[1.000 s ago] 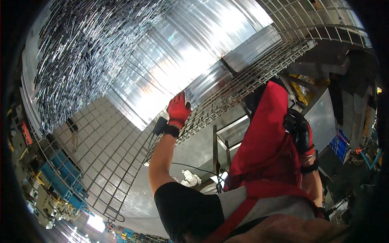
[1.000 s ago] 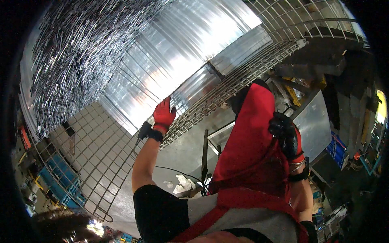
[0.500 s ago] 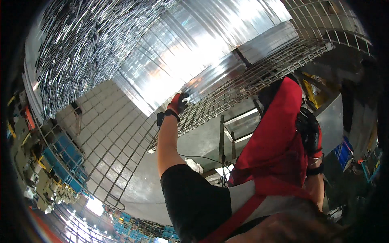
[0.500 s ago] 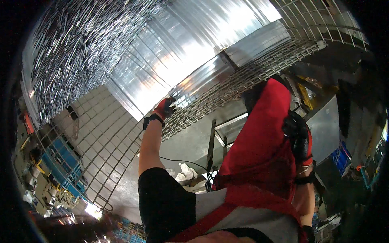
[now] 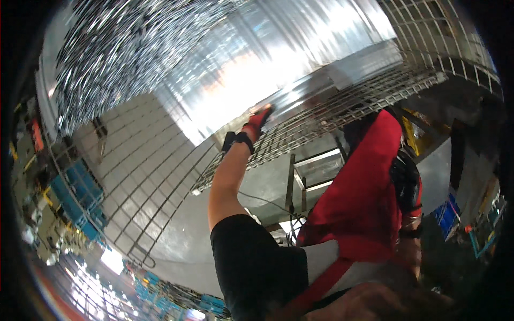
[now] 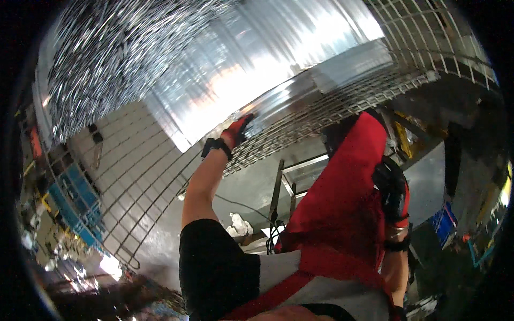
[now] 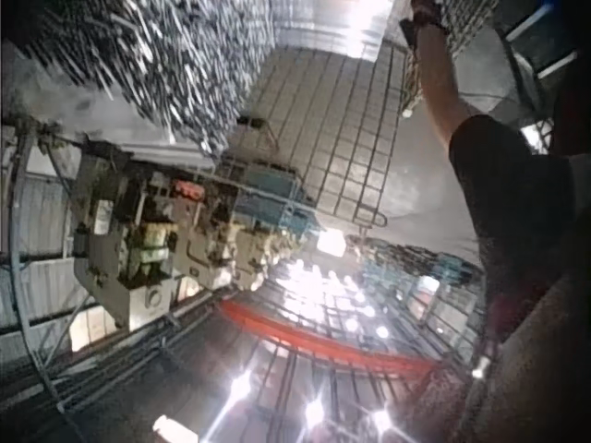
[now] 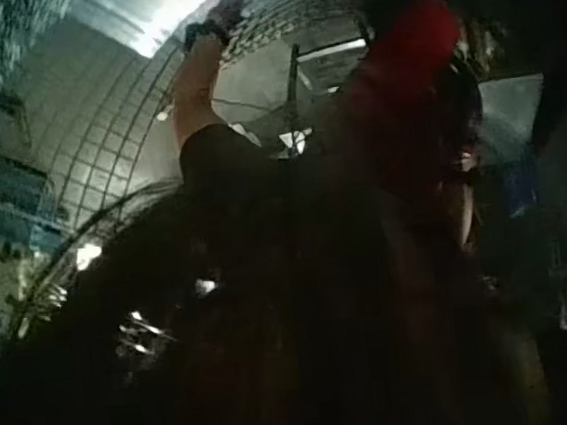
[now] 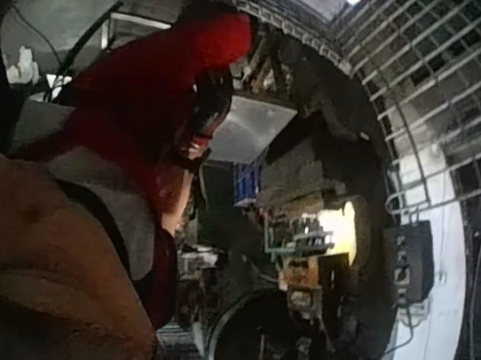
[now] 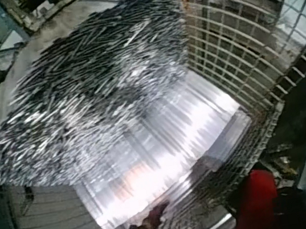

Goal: Inspecting and organizing metal sheets in a fabrication environment.

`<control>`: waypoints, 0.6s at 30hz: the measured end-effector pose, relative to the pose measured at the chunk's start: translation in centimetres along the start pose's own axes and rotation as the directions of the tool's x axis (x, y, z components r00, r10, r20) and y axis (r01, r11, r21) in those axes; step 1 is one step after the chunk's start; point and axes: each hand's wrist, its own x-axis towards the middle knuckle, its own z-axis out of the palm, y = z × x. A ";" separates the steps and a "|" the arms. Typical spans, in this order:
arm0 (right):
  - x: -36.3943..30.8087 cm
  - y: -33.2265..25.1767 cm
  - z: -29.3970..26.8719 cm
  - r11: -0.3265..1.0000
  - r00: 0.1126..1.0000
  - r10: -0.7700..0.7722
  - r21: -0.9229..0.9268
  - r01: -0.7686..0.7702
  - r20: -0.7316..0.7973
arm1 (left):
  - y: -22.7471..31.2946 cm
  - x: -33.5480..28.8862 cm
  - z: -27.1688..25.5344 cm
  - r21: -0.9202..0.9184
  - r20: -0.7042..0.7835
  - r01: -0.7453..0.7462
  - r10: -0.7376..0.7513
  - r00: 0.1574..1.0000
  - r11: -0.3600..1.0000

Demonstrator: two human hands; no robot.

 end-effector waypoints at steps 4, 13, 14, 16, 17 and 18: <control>-0.5 -0.3 0.5 0.999 0.999 -0.022 -0.041 0.020 -0.040 | 0.6 -1.0 -0.7 -0.133 -0.233 0.175 -0.202 0.951 0.976; -0.2 -0.1 -0.3 0.999 0.997 -0.047 -0.020 0.048 0.057 | -4.5 1.1 -6.0 -0.533 -0.443 -0.110 -0.166 0.881 0.839; -0.2 0.0 -0.5 0.999 0.995 -0.040 0.003 0.040 0.089 | -4.4 1.4 -6.1 -0.571 -0.416 -0.104 -0.177 0.892 0.814; -0.3 -0.4 -0.3 0.996 1.000 -0.006 -0.091 0.008 0.030 | -4.6 1.8 -6.0 -0.575 -0.375 -0.062 -0.195 0.906 0.816; -0.2 -0.6 -0.1 0.990 1.000 0.010 -0.137 -0.010 -0.002 | -4.8 1.7 -6.2 -0.517 -0.396 -0.062 -0.174 0.902 0.854; -0.1 -0.6 0.1 0.993 1.000 0.007 -0.121 -0.008 -0.007 | -4.8 1.5 -5.8 -0.460 -0.403 -0.054 -0.154 0.902 0.886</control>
